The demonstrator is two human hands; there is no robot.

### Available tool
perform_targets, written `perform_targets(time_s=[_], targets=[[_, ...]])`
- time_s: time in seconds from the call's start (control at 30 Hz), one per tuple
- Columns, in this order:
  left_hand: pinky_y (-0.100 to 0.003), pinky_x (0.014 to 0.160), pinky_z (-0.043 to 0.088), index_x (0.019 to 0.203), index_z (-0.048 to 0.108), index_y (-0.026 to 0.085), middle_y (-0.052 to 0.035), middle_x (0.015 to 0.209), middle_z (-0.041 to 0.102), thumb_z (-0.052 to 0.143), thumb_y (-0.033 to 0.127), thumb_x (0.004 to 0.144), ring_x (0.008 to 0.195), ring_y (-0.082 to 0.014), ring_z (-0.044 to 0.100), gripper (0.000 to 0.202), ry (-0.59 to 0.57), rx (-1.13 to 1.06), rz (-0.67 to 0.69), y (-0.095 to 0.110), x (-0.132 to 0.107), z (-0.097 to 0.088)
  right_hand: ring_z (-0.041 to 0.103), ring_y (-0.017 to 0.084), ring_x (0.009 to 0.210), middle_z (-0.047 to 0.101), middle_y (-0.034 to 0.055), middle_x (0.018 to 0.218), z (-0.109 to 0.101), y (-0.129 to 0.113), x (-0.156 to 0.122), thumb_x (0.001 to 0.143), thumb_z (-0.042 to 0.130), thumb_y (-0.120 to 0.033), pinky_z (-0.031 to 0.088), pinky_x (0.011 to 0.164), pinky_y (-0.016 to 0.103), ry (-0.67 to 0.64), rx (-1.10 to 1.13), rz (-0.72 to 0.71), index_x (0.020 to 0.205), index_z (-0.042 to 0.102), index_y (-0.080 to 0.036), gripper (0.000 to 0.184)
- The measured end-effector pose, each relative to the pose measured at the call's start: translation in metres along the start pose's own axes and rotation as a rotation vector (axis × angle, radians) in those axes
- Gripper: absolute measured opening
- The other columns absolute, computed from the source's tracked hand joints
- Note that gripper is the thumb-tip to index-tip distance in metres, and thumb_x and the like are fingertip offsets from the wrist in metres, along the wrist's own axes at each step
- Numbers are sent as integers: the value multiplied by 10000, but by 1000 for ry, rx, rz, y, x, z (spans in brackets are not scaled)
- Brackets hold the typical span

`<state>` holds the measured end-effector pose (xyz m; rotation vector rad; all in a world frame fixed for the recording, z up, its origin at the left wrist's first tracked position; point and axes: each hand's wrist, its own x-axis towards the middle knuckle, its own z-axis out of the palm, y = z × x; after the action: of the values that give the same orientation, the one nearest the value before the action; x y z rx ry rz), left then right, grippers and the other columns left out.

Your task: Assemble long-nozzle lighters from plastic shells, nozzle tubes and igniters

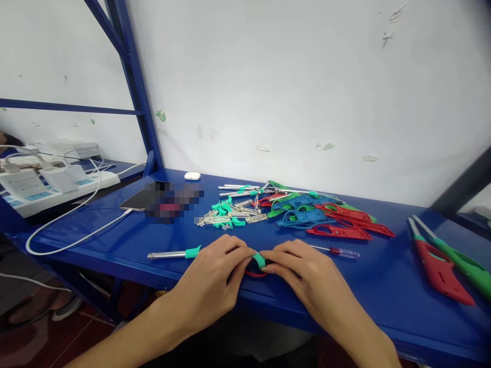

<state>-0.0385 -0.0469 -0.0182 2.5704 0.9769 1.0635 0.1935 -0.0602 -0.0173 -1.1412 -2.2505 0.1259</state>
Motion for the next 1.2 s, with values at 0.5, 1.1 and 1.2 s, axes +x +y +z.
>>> perform_targets(time_s=[0.5, 1.1, 1.2], targets=[[-346, 917, 531, 1072, 766, 251, -22, 1102, 725, 628, 231, 1025, 1039, -213, 668, 147, -143, 53, -101, -23, 15, -27, 681, 226, 904, 772, 23, 1091, 1, -2, 0, 1057, 573, -312, 567, 819, 364, 63, -46, -17, 1162, 780, -287, 234], [-333, 748, 451, 987, 592, 231, -6, 972, 646, 471, 224, 1065, 867, -190, 590, 144, -123, 82, -146, -8, 16, -17, 714, 215, 851, 768, 7, 1000, 1, -4, 0, 1053, 602, -299, 516, 784, 354, 156, -104, -49, 1200, 681, -266, 169], [-330, 726, 439, 983, 588, 231, -3, 947, 641, 467, 229, 1072, 843, -188, 583, 150, -124, 77, -151, -10, 17, -14, 723, 205, 843, 767, 1, 996, 1, -3, -1, 1055, 601, -340, 519, 763, 330, 183, -104, -30, 1184, 667, -280, 157]])
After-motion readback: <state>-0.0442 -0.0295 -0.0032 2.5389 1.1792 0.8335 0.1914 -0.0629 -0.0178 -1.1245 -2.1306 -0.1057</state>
